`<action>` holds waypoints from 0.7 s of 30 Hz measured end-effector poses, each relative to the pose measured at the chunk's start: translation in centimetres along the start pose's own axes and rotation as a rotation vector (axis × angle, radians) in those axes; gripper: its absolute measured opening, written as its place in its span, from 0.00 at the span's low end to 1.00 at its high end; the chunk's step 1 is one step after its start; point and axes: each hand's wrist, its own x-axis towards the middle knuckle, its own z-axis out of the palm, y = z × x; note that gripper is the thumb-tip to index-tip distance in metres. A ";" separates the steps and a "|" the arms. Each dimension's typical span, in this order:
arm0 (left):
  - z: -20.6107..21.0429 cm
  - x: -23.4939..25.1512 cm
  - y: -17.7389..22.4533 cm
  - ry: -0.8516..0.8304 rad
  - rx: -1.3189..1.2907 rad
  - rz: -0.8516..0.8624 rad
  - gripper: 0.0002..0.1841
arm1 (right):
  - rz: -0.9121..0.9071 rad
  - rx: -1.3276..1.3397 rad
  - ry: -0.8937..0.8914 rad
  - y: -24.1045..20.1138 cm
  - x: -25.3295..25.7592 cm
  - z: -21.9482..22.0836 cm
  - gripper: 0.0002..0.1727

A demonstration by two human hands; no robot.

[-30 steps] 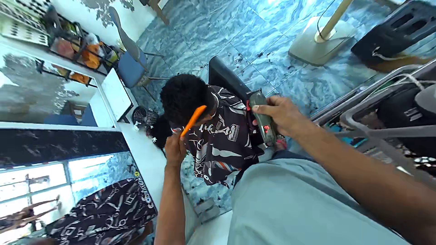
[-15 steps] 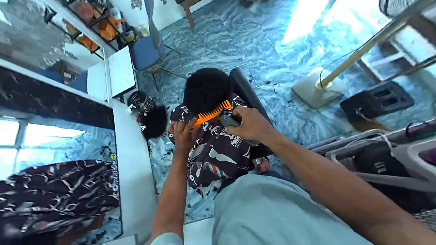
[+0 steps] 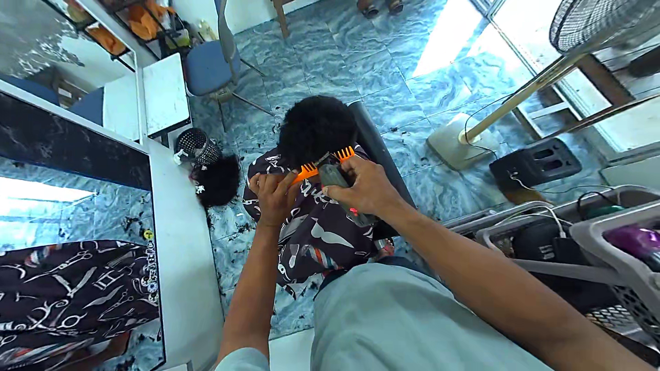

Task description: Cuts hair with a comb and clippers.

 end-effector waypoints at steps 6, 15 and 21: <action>-4.7 1.5 0.3 0.144 -0.128 -0.535 0.25 | 0.185 0.537 -0.102 5.4 -4.1 -5.3 0.27; 5.7 -0.4 19.6 0.043 -0.276 -0.695 0.22 | 0.245 1.364 0.145 23.6 2.0 -22.0 0.24; 14.2 4.1 24.7 0.457 -0.494 -1.024 0.22 | 0.263 1.431 0.191 22.8 6.0 -27.4 0.27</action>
